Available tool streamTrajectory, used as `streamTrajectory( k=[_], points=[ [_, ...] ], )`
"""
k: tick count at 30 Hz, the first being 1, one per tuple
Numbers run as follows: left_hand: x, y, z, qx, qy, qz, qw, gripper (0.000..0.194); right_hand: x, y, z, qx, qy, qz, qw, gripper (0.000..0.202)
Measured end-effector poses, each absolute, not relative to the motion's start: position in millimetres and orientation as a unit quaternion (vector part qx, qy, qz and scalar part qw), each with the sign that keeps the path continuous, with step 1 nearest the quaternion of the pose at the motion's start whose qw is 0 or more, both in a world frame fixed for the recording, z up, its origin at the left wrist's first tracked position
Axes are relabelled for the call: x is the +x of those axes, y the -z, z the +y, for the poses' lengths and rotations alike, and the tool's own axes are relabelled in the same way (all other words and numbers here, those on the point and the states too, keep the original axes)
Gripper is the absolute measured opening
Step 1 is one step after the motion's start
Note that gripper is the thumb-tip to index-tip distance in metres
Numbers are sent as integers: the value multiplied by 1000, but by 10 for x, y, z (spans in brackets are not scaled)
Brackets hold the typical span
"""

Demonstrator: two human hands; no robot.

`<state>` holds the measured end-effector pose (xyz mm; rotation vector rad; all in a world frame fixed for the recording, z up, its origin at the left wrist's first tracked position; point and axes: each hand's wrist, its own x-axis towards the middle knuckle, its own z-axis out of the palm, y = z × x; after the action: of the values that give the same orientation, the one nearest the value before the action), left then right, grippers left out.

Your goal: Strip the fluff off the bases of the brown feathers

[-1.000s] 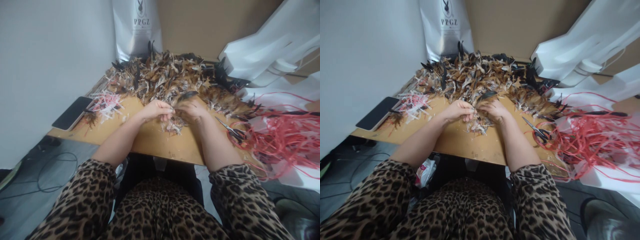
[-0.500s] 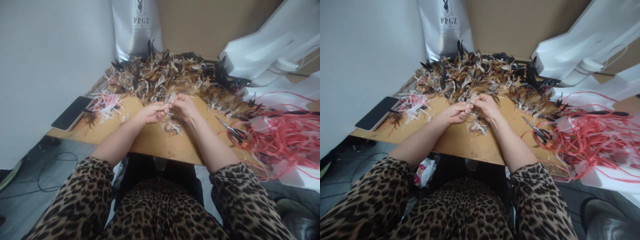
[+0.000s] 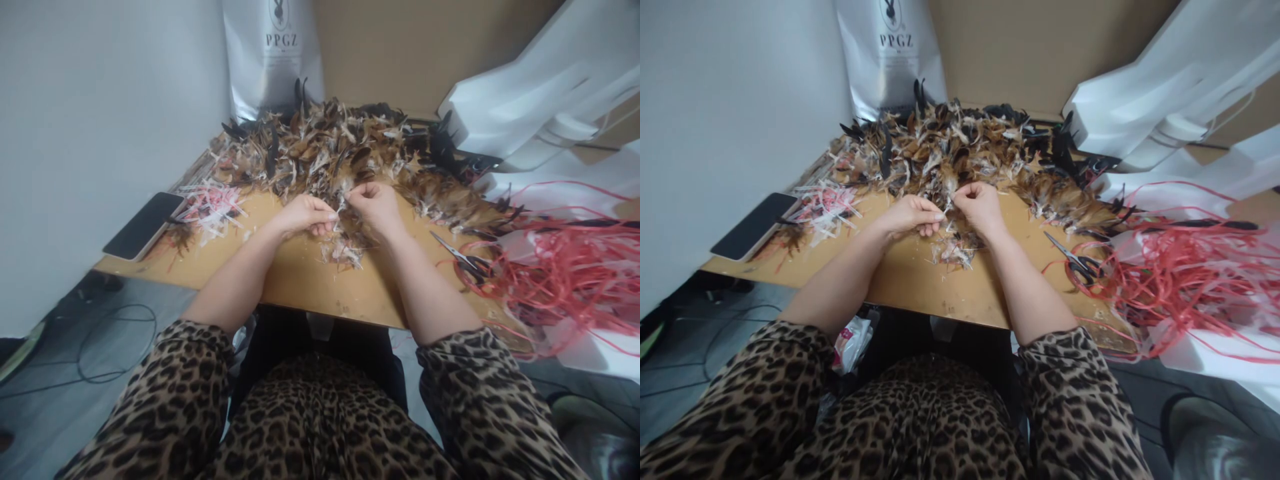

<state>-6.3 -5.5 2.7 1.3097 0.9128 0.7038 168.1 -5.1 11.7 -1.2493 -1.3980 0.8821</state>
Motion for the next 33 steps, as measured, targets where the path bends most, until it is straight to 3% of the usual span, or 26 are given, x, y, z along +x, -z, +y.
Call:
streamTrajectory(
  k=[7, 10, 14, 20, 24, 28, 33],
  points=[
    [-15, -54, -68, 574, -399, 390, 600, 16, 1645, -71, -46, -530, -341, -586, 509, 14],
    [-50, -55, -11, 515, -439, 411, 611, 14, 1636, -85, -30, -503, -426, -528, 535, 20],
    [-100, -62, -2, 492, -379, 411, 667, 11, 1625, -82, -2, -426, -557, -441, 561, 31],
    [-65, -49, -93, 538, -332, 345, 694, 16, 1562, -62, -22, -448, -470, -453, 611, 29],
    [-57, -14, -60, 498, -333, 364, 713, 13, 1561, -128, -46, -384, -557, -425, 602, 33],
    [-95, -4, 20, 435, -381, 359, 733, 8, 1606, -156, -52, -375, -571, -447, 578, 29],
    [-76, -48, -1, 474, -481, 325, 662, 13, 1633, -99, -54, -480, -455, -534, 526, 17]
  ],
)
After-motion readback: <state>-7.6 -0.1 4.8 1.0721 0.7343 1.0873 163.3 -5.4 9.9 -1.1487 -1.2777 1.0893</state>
